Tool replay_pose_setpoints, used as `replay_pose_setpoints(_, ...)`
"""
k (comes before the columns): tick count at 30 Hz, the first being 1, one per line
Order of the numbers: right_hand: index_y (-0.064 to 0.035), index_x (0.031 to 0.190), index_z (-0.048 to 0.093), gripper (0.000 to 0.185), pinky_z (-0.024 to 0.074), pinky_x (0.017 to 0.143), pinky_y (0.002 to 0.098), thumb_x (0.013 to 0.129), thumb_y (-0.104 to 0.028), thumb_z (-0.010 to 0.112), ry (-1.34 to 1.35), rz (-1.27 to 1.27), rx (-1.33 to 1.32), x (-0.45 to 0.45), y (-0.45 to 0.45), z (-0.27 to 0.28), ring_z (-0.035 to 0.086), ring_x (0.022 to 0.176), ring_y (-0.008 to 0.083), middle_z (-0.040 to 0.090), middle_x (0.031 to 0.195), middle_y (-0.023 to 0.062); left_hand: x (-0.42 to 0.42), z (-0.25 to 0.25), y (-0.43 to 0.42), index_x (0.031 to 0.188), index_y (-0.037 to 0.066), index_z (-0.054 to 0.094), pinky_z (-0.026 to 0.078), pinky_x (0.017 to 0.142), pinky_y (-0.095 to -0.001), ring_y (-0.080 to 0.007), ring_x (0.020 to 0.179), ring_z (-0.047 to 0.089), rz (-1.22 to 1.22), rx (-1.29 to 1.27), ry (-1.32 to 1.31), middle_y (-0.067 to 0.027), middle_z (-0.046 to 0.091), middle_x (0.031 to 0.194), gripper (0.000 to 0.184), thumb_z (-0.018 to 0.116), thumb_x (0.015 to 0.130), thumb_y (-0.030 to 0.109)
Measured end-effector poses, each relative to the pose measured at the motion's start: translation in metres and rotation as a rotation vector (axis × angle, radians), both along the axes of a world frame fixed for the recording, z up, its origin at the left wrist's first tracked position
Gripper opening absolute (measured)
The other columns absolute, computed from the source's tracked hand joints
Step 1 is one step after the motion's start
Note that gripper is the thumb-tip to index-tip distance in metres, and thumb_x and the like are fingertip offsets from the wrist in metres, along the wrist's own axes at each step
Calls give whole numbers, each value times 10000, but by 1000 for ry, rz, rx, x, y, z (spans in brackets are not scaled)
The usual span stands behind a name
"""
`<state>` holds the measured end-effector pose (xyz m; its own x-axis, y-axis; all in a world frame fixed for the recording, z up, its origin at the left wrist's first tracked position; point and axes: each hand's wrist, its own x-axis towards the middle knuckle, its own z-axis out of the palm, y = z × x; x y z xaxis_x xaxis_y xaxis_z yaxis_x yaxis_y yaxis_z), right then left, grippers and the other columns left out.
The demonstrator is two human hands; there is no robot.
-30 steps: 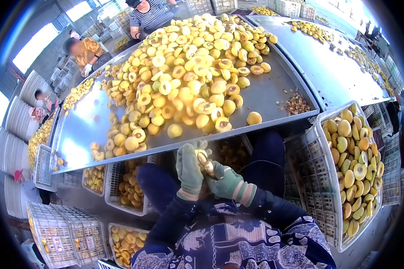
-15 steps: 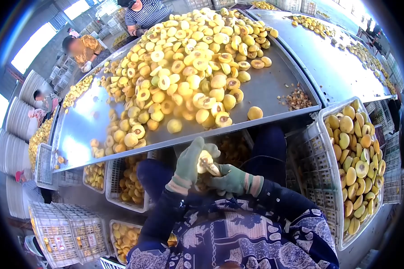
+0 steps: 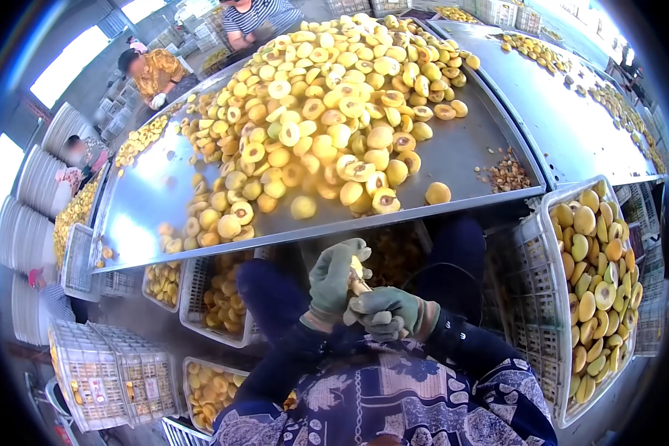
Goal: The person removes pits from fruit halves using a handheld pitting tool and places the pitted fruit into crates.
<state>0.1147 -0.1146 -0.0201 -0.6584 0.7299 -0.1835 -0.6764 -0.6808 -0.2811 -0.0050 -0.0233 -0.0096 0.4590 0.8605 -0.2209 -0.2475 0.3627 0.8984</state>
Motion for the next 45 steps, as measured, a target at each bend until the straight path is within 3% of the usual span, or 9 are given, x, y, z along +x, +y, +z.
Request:
replay_pose_setpoints(7,97,1110,564,335,384,316,194,1012,-177,396,618,-67,38,-21,3,-19,397,331,15,508,520,-62,7,3,-4,1067,40,623,554,667,-286,-150,835,646,138,-51,-39,-93,660,1053,164,611,920,112)
replay_pose_setpoints(13,76,1102,567,325,373,332,197,1015,-181,388,620,-177,90,-27,9,-16,395,347,15,533,571,-61,8,-16,25,1042,83,641,532,577,-210,-95,703,626,433,511,-31,-65,684,926,166,672,880,64)
replay_pose_setpoints(15,68,1095,566,326,382,367,197,1016,-201,399,505,-240,97,-13,14,-4,404,371,19,542,592,-54,-27,-1,55,1008,90,660,532,609,-201,-88,713,616,438,244,70,-53,678,915,144,699,870,90)
replay_pose_setpoints(21,-27,990,583,251,406,427,203,967,-274,545,-16,-335,-503,11,28,-74,448,456,70,520,632,-35,-187,-10,179,1108,40,639,501,805,-428,-347,880,622,407,1044,1530,-172,651,975,455,691,806,375)
replay_pose_setpoints(29,-63,962,581,220,372,433,189,926,-280,584,-273,-524,-501,11,65,-67,457,461,50,493,621,-74,-135,-27,267,1240,124,554,465,879,-482,-364,1104,563,-98,679,1821,-179,546,1236,700,714,689,526)
replay_pose_setpoints(31,-65,954,583,216,370,432,193,925,-280,585,-128,-620,-516,19,73,-71,457,466,48,489,623,-72,-138,-30,269,1228,99,575,487,845,-421,-327,1020,604,-29,729,1714,-181,595,1157,631,707,723,454)
replay_pose_setpoints(34,-68,940,584,177,388,422,207,897,-235,620,-493,-572,-447,6,80,-59,469,469,63,512,629,-24,-151,-43,269,1212,22,584,518,778,-326,-258,902,630,292,305,569,-108,649,1027,433,606,829,223)
replay_pose_setpoints(38,-68,924,583,147,393,395,223,861,-181,654,-816,-429,-378,-10,74,-44,503,493,89,533,644,14,-136,-22,216,1323,-5,482,569,768,-462,-379,1055,615,81,-28,-294,-192,606,1209,499,520,865,191)
replay_pose_setpoints(45,-98,948,593,167,459,433,234,900,-248,648,-938,-466,76,-42,61,19,518,478,93,580,656,13,-60,-25,116,1284,-15,505,562,803,-452,-314,1059,606,-90,-151,-355,-168,603,1174,518,503,962,391)
